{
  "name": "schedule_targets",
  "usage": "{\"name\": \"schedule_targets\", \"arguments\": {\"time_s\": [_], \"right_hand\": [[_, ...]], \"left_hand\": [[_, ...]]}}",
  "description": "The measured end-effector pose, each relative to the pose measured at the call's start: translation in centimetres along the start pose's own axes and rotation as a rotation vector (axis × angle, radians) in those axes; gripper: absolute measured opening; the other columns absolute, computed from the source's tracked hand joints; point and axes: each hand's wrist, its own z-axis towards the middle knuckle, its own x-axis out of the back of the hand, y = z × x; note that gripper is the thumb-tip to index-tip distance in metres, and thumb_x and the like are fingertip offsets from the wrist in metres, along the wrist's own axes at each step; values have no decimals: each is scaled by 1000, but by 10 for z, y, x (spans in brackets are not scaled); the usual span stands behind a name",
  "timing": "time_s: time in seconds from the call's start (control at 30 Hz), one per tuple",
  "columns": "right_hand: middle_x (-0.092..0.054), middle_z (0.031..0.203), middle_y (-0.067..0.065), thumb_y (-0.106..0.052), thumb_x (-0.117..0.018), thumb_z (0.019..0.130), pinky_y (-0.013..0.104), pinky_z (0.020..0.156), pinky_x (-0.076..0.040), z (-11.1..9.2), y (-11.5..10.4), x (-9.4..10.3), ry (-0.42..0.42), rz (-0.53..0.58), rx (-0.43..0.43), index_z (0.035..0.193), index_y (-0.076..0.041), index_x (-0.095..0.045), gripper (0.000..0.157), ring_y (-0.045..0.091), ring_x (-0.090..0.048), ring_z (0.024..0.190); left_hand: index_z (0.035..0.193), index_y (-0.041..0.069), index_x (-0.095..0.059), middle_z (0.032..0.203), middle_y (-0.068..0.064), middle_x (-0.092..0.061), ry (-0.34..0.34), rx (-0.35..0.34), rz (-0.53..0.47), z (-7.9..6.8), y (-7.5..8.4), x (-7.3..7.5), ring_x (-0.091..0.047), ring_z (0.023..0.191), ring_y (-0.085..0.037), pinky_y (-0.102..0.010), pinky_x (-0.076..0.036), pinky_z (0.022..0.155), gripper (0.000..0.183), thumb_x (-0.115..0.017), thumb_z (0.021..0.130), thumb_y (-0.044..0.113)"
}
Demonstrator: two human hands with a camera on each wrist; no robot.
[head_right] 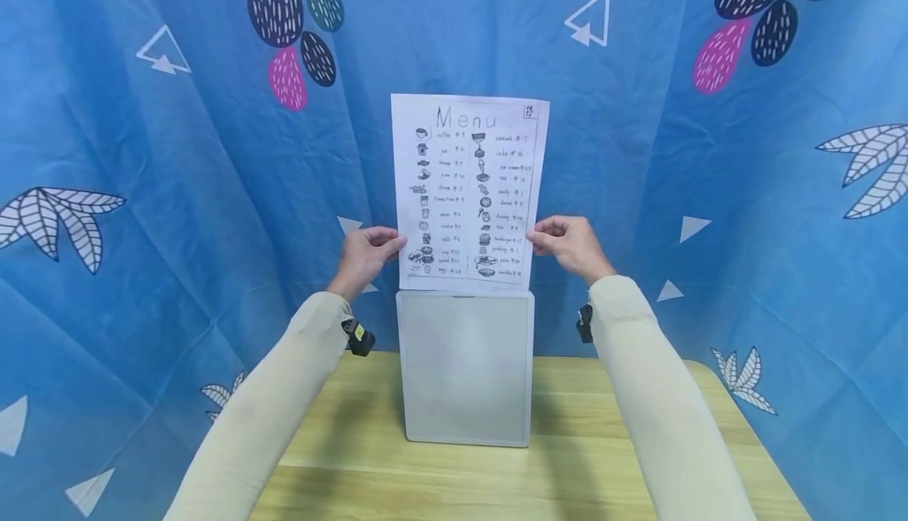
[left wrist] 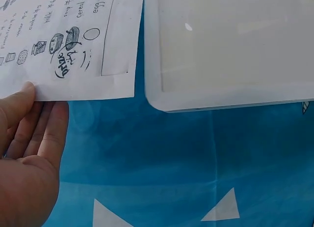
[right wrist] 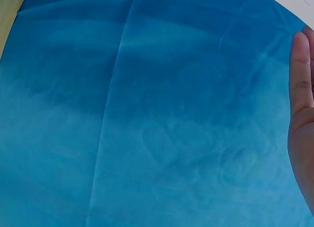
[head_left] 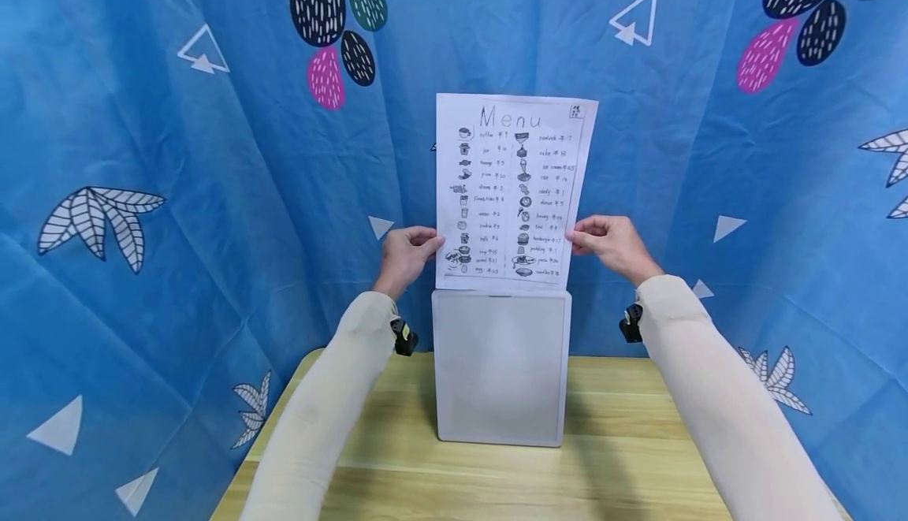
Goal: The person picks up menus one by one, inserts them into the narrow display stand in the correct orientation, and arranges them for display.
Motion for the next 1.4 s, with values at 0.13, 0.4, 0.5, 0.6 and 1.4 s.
{"name": "schedule_targets", "arguments": {"time_s": [0.13,0.4,0.5,0.6,1.4], "right_hand": [[-68,113,20,-31,-68,96,50,103,-47,0,1,0,-13,-3,6,115,2,-67,39,30,-70,98],[-69,111,18,-31,-69,95,53,104,-45,-1,5,-1,-6,-11,-1,115,1,-68,37,32,-69,98],[-70,110,17,-30,-69,95,54,104,-45,-1,5,-2,0,-11,1,114,0,-68,36,34,-69,99],[-70,110,17,-30,-69,95,54,104,-45,-1,5,-2,1,-12,4,115,0,-69,36,33,-69,98],[-70,109,19,-32,-68,96,52,101,-48,-10,6,-6,-39,-50,22,114,2,-69,38,31,-68,96]], "left_hand": [[111,3,-75,105,-13,-70,13,-12,4,0,-4,-2,-70,99,-27,-39,-55,93,21,-71,94,15],[111,5,-75,106,-12,-71,7,-11,7,-1,-9,-4,-71,101,-27,-41,-54,95,21,-72,94,17],[112,5,-75,107,-12,-72,2,-4,9,-1,-10,-4,-71,101,-27,-42,-53,96,22,-72,94,17],[113,5,-74,108,-12,-72,-1,7,20,-1,-13,-4,-71,101,-28,-42,-53,97,23,-72,94,18],[110,2,-75,105,-13,-72,-61,45,25,-9,-23,2,-71,99,-27,-37,-57,89,21,-71,94,16]]}}
